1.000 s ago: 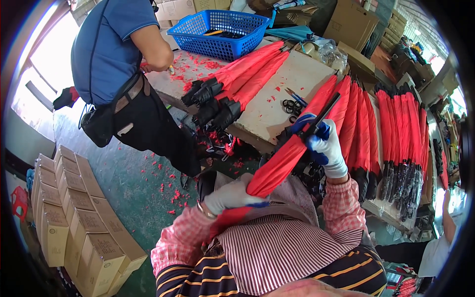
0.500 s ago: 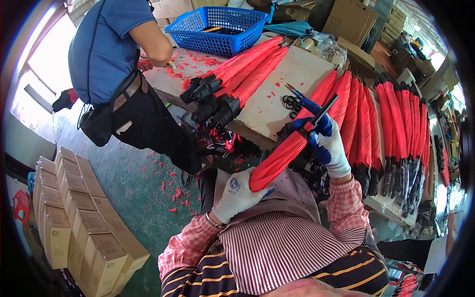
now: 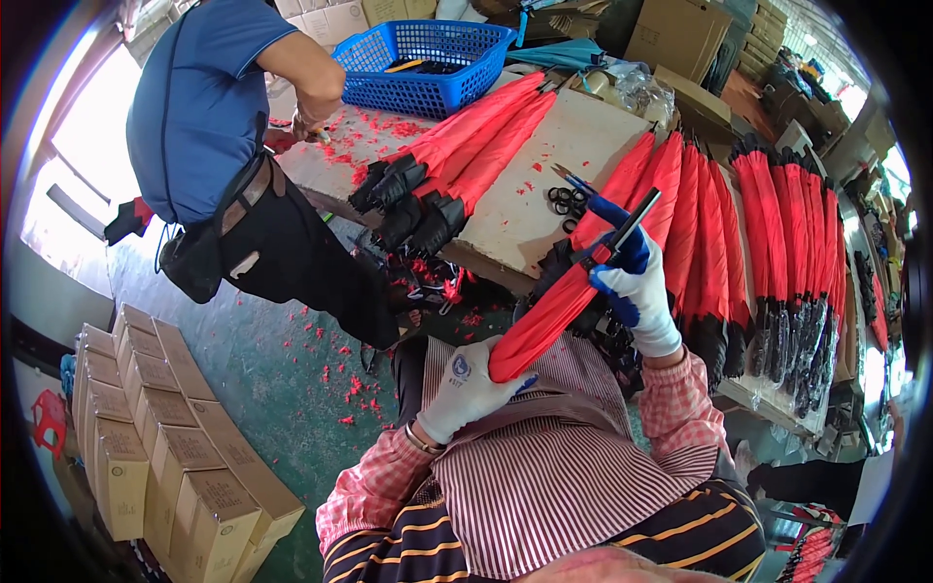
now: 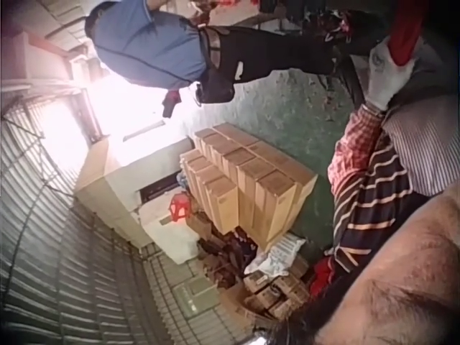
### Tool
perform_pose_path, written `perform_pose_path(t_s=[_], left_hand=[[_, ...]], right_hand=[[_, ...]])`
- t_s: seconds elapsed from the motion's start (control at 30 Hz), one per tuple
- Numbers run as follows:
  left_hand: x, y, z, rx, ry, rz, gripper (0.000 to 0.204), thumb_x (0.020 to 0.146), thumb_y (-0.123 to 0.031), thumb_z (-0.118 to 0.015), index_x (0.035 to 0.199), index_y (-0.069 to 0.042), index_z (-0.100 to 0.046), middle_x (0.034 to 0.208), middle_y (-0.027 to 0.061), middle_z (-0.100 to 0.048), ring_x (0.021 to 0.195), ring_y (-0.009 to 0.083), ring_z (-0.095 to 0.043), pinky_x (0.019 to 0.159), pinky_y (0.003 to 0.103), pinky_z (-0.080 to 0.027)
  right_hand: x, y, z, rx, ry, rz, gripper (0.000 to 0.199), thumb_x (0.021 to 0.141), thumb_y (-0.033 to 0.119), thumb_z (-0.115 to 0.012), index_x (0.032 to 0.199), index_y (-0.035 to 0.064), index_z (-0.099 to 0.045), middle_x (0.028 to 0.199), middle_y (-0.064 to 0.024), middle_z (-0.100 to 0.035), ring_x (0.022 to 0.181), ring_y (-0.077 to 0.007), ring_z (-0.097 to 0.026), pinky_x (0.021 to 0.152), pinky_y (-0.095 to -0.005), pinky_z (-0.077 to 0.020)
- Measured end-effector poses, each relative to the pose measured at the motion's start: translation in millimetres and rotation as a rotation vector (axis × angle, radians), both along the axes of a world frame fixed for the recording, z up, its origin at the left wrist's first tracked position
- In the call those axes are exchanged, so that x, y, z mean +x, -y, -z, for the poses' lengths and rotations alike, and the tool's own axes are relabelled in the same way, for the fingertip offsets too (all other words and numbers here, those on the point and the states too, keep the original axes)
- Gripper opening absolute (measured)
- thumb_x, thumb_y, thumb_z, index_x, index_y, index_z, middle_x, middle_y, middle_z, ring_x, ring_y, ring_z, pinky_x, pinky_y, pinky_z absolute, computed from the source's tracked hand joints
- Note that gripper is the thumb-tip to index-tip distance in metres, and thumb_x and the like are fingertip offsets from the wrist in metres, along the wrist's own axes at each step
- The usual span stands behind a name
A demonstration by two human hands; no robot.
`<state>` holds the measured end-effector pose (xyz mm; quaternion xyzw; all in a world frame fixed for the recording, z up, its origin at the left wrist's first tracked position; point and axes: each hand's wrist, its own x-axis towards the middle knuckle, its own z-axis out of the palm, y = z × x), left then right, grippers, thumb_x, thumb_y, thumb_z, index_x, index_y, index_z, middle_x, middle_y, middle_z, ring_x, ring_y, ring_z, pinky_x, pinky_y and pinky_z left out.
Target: The worker is folding umbrella canopies and securing them with straps as part of an assembly process.
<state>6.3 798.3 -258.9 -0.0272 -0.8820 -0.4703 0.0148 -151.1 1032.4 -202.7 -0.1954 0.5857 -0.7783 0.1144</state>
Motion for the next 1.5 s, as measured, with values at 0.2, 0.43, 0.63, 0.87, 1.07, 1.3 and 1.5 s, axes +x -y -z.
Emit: perform_pose_path(t_s=[0.2, 0.43, 0.63, 0.87, 1.07, 1.3, 1.5], left_hand=[[1, 3, -20, 0.119, 0.175, 0.070, 0.075, 0.084, -0.041, -0.091, 0.135, 0.008, -0.066, 0.119, 0.0228, -0.076, 0.110, 0.0284, -0.074, 0.099, 0.039, -0.056], [2, -2, -27, 0.014, 0.305, 0.025, 0.091, 0.083, -0.046, -0.093, 0.145, 0.010, -0.057, 0.134, 0.0269, -0.067, 0.126, 0.0316, -0.067, 0.108, 0.041, -0.051], [1, 3, -18, 0.136, 0.274, 0.048, 0.088, 0.081, -0.045, -0.094, 0.140, 0.010, -0.060, 0.132, 0.0264, -0.069, 0.121, 0.0324, -0.069, 0.105, 0.041, -0.053], [-3, -4, -6, 0.035, 0.072, 0.003, 0.076, 0.081, -0.041, -0.095, 0.132, 0.008, -0.067, 0.112, 0.0239, -0.076, 0.106, 0.0307, -0.075, 0.096, 0.040, -0.057], [-3, -3, 6, 0.059, 0.019, 0.010, 0.075, 0.080, -0.041, -0.095, 0.132, 0.006, -0.068, 0.106, 0.0221, -0.078, 0.097, 0.0305, -0.078, 0.090, 0.041, -0.058], [-3, -6, -1, 0.004, 0.087, -0.014, 0.077, 0.079, -0.039, -0.096, 0.135, 0.005, -0.066, 0.122, 0.0201, -0.076, 0.112, 0.0238, -0.074, 0.099, 0.039, -0.056], [-11, 47, 41, 0.874, 0.272, 0.471, 0.081, 0.078, -0.038, -0.097, 0.139, 0.004, -0.063, 0.124, 0.0188, -0.076, 0.117, 0.0241, -0.072, 0.104, 0.040, -0.055]], right_hand=[[-7, -14, 8, -0.068, -0.102, -0.169, 0.093, 0.080, 0.014, -0.092, 0.160, -0.0014, -0.047, 0.135, -0.0047, -0.068, 0.103, -0.0100, -0.068, 0.096, -0.0267, -0.0568], [2, -8, 6, -0.046, -0.053, -0.024, 0.096, 0.081, 0.018, -0.093, 0.161, -0.0027, -0.044, 0.130, -0.0071, -0.071, 0.110, -0.0154, -0.071, 0.104, -0.0307, -0.0544], [-4, -13, 5, -0.132, -0.069, -0.182, 0.098, 0.082, 0.016, -0.094, 0.163, -0.0008, -0.042, 0.135, -0.0086, -0.069, 0.113, -0.0176, -0.071, 0.109, -0.0328, -0.0524], [-2, -4, 11, -0.130, -0.102, -0.091, 0.089, 0.087, 0.013, -0.088, 0.163, -0.0010, -0.042, 0.132, -0.0096, -0.072, 0.117, -0.0190, -0.071, 0.109, -0.0331, -0.0524], [1, -7, 12, -0.121, -0.024, -0.168, 0.084, 0.092, 0.007, -0.081, 0.164, 0.0002, -0.039, 0.130, -0.0133, -0.074, 0.119, -0.0226, -0.072, 0.108, -0.0361, -0.0545], [10, 9, 4, -0.251, 0.039, -0.083, 0.090, 0.094, 0.016, -0.084, 0.167, 0.0008, -0.033, 0.128, -0.0169, -0.075, 0.119, -0.0272, -0.072, 0.110, -0.0388, -0.0535], [9, 4, -1, -0.479, -0.144, -0.376, 0.098, 0.091, 0.024, -0.089, 0.167, 0.0011, -0.031, 0.127, -0.0183, -0.075, 0.119, -0.0290, -0.073, 0.111, -0.0420, -0.0524]])
